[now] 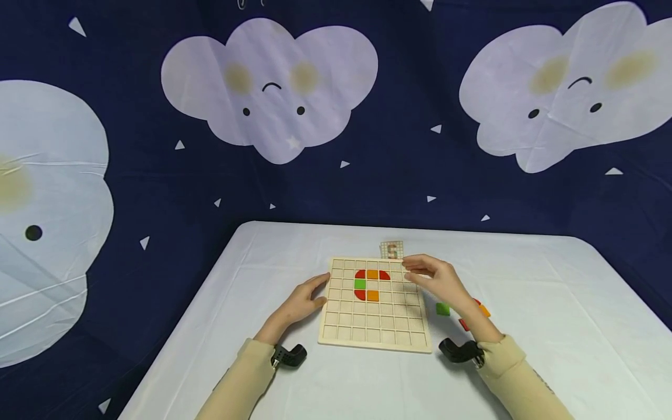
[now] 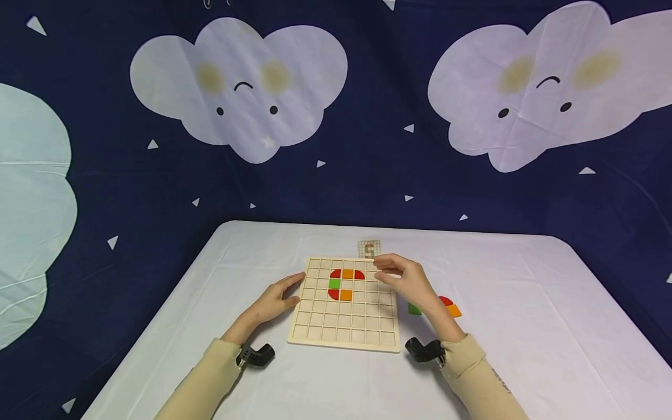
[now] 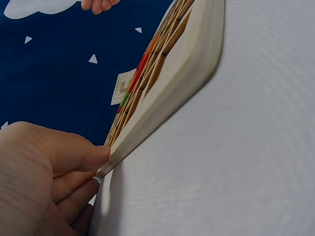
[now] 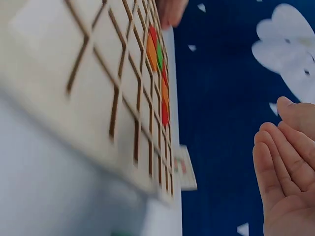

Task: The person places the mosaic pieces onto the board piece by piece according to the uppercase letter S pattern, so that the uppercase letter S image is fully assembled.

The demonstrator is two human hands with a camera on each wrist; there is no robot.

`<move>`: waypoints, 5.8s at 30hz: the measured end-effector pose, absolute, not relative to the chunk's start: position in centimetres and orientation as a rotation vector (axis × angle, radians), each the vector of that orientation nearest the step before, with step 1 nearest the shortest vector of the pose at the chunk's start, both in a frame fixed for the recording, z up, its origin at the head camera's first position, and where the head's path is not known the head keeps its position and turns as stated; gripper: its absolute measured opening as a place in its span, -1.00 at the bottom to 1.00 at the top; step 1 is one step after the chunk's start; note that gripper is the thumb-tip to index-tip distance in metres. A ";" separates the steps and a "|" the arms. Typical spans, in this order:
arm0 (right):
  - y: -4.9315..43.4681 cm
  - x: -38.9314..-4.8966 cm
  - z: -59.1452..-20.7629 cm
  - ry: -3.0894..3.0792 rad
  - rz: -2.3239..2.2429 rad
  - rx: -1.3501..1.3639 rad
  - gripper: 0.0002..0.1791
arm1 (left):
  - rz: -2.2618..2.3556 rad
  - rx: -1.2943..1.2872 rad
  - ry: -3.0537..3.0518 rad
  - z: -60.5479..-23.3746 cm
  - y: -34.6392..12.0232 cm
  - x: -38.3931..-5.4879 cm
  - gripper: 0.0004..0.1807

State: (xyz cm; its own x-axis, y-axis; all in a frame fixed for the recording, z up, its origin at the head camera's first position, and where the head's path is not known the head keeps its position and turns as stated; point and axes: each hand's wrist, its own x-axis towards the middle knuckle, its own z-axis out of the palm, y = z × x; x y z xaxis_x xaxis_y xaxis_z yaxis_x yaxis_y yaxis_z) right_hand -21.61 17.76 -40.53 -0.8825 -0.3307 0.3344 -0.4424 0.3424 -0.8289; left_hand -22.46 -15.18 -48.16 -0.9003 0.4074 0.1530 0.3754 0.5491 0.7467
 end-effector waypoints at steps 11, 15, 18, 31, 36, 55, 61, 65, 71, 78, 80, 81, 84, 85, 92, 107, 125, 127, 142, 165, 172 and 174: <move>24.5 -22.4 -43.6 -2.495 1.488 0.520 -0.56 | 1.299 0.681 2.723 -48.0 -15.1 -22.4 -0.35; 25.8 -22.2 -44.5 -2.480 1.453 0.554 -0.58 | 1.315 0.681 2.710 -47.9 -15.1 -22.3 -0.36; 26.3 -22.2 -45.4 -2.472 1.442 0.592 -0.59 | 1.317 0.682 2.711 -47.8 -15.1 -22.3 -0.36; 26.9 -22.5 -48.3 -2.632 1.273 0.523 -0.60 | 1.310 0.697 2.707 -47.7 -15.2 -22.3 -0.35; 26.7 -22.4 -48.7 -2.705 1.166 0.513 -0.60 | 1.301 0.686 2.719 -47.8 -15.1 -22.3 -0.35; 26.7 -22.6 -49.0 -2.650 0.897 0.435 -0.61 | 1.326 0.709 2.728 -47.8 -15.0 -22.2 -0.37; 26.7 -22.5 -49.1 -2.716 0.946 0.512 -0.53 | 1.318 0.712 2.739 -47.8 -15.1 -22.3 -0.38; 26.8 -22.5 -49.1 -2.708 0.937 0.560 -0.56 | 1.320 0.711 2.740 -47.8 -15.1 -22.4 -0.38; 26.7 -22.5 -49.2 -2.661 0.900 0.572 -0.59 | 1.325 0.713 2.733 -47.9 -15.1 -22.3 -0.37; 26.6 -22.5 -49.2 -2.642 0.833 0.484 -0.57 | 1.323 0.708 2.738 -47.9 -15.1 -22.3 -0.37; 26.6 -22.5 -49.1 -2.653 0.837 0.476 -0.53 | 1.320 0.708 2.741 -47.9 -15.1 -22.3 -0.37; 26.6 -22.4 -49.1 -2.658 0.840 0.475 -0.52 | 1.324 0.711 2.740 -47.9 -15.1 -22.3 -0.37; 26.6 -22.3 -49.1 -2.664 0.850 0.468 -0.51 | 1.322 0.716 2.737 -47.8 -15.1 -22.3 -0.37; 26.6 -22.3 -49.1 -2.666 0.848 0.461 -0.52 | 1.323 0.717 2.737 -47.8 -15.1 -22.3 -0.37; 26.5 -22.4 -49.3 -2.646 0.854 0.418 -0.60 | 1.328 0.722 2.732 -47.8 -15.1 -22.4 -0.37; 25.8 -21.6 -45.2 -2.583 1.069 0.323 -0.62 | 1.336 0.684 2.724 -47.7 -15.0 -22.3 -0.37; 19.1 -22.2 -42.3 -2.461 1.211 0.539 -0.63 | 1.310 0.706 2.718 -47.9 -15.1 -22.3 -0.36; 18.2 -22.3 -42.1 -2.460 1.235 0.555 -0.63 | 1.316 0.706 2.722 -47.9 -15.1 -22.2 -0.37; 14.4 -21.8 -43.7 -2.487 1.367 0.599 -0.62 | 1.318 0.715 2.722 -48.0 -15.0 -22.3 -0.37; 13.5 -22.3 -47.7 -2.670 1.272 0.621 -0.66 | 1.296 0.709 2.740 -47.9 -15.1 -22.3 -0.36; 13.3 -22.3 -48.1 -2.637 1.126 0.683 -0.68 | 1.303 0.707 2.737 -47.6 -15.0 -22.2 -0.37; 13.3 -22.3 -48.1 -2.639 1.111 0.688 -0.69 | 1.300 0.702 2.738 -47.6 -15.0 -22.2 -0.37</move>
